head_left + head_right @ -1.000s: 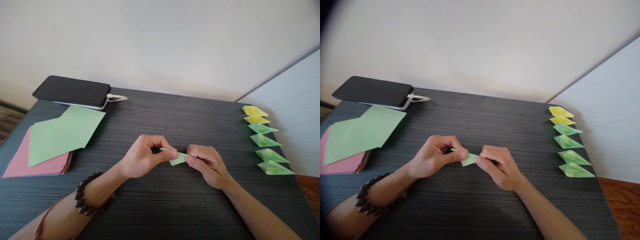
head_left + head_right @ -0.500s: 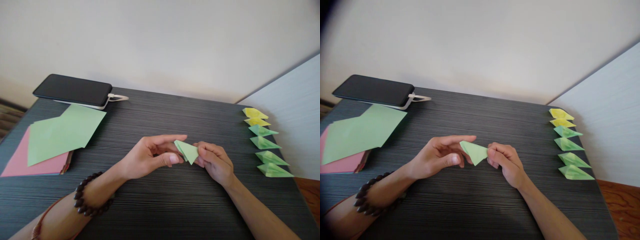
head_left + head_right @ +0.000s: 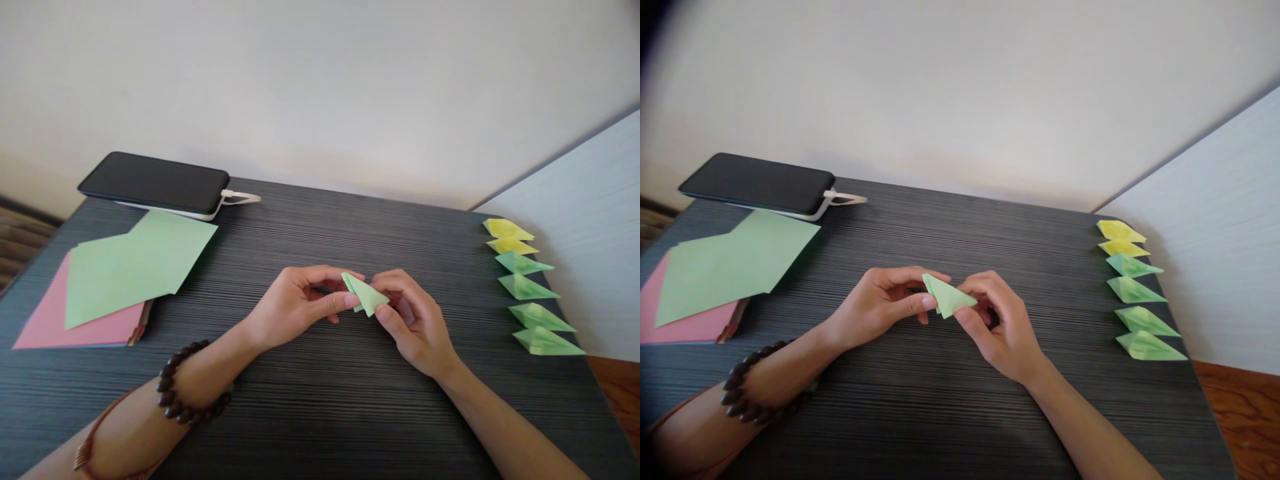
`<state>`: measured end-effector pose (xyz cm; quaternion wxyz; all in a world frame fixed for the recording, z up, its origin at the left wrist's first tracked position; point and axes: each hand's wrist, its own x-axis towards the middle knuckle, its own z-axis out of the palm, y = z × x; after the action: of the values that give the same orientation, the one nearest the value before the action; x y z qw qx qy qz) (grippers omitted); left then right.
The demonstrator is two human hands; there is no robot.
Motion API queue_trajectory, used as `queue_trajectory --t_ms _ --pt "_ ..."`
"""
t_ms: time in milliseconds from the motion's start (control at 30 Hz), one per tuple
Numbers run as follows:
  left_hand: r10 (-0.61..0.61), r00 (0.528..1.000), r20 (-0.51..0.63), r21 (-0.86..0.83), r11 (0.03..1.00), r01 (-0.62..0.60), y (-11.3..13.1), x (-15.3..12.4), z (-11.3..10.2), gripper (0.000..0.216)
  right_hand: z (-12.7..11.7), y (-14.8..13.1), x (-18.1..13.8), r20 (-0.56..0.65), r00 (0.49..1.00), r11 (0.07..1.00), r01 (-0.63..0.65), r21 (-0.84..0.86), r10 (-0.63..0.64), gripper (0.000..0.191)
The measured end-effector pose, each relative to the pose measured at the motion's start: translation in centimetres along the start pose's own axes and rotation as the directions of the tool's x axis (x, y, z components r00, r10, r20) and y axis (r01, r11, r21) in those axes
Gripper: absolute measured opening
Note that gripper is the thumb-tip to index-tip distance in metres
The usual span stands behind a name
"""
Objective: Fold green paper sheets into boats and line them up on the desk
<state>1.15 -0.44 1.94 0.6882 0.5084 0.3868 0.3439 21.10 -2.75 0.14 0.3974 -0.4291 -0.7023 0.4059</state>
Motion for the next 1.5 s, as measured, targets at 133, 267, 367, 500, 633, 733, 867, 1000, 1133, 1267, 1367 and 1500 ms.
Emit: queue_trajectory --t_ms 133,267,367,500,633,733,867,1000,1133,1267,1367,1500 --pt "0.002 1.0 -0.02 0.038 0.999 -0.001 -0.1 0.1 0.0 0.031 0.1 0.1 0.0 -0.054 0.999 0.998 -0.002 -0.058 -0.001 0.019" --pt "-0.008 1.0 -0.01 0.062 0.998 0.009 -0.2 0.1 -0.1 0.026 0.1 0.0 0.1 -0.031 0.999 0.997 0.01 -0.07 -0.013 0.017" --pt "0.001 1.0 -0.017 0.091 0.996 0.0 -0.4 0.1 -0.1 0.027 0.0 0.1 0.2 -0.027 1.0 1.0 -0.008 0.007 0.008 0.017" --pt "0.067 0.998 0.004 0.133 0.989 -0.067 -0.5 0.0 -0.1 0.028 -0.6 0.2 0.3 0.023 0.999 0.987 -0.042 0.155 0.039 0.011" --pt "0.017 0.995 0.102 0.099 0.995 -0.027 -0.5 -0.1 -0.2 0.028 -0.8 0.2 0.2 0.108 0.993 0.948 -0.071 0.31 0.039 0.003" --pt "-0.019 0.991 0.135 0.081 0.997 0.008 -0.5 -0.2 -0.2 0.03 -0.3 0.2 0.0 0.154 0.984 0.861 -0.156 0.484 0.091 0.003" --pt "-0.029 0.992 0.122 0.089 0.996 0.018 -0.5 -0.2 -0.2 0.03 0.3 0.2 -0.3 0.183 0.967 0.729 -0.254 0.635 0.177 0.014" --pt "-0.05 0.989 0.139 0.032 0.998 0.046 -0.6 -0.3 0.0 0.028 0.4 0.2 -0.3 0.16 0.972 0.724 -0.235 0.649 0.172 0.028" --pt "-0.001 0.989 0.149 -0.154 0.988 0.024 -0.6 -0.2 0.0 0.024 0.4 0.2 -0.2 0.149 0.977 0.739 -0.212 0.64 0.151 0.032" --pt "0.046 0.985 0.166 -0.289 0.957 0.004 -0.5 -0.3 0.2 0.034 0.5 0.3 -0.2 0.136 0.975 0.726 -0.224 0.65 0.178 0.032" --pt "0.041 0.98 0.195 -0.337 0.941 0.028 -0.5 -0.3 0.4 0.043 0.5 0.4 -0.2 0.147 0.968 0.719 -0.248 0.649 0.202 0.031" --pt "-0.017 0.983 0.185 -0.323 0.943 0.077 -0.7 -0.2 0.6 0.034 0.3 0.4 -0.3 0.185 0.96 0.706 -0.279 0.651 0.209 0.027"
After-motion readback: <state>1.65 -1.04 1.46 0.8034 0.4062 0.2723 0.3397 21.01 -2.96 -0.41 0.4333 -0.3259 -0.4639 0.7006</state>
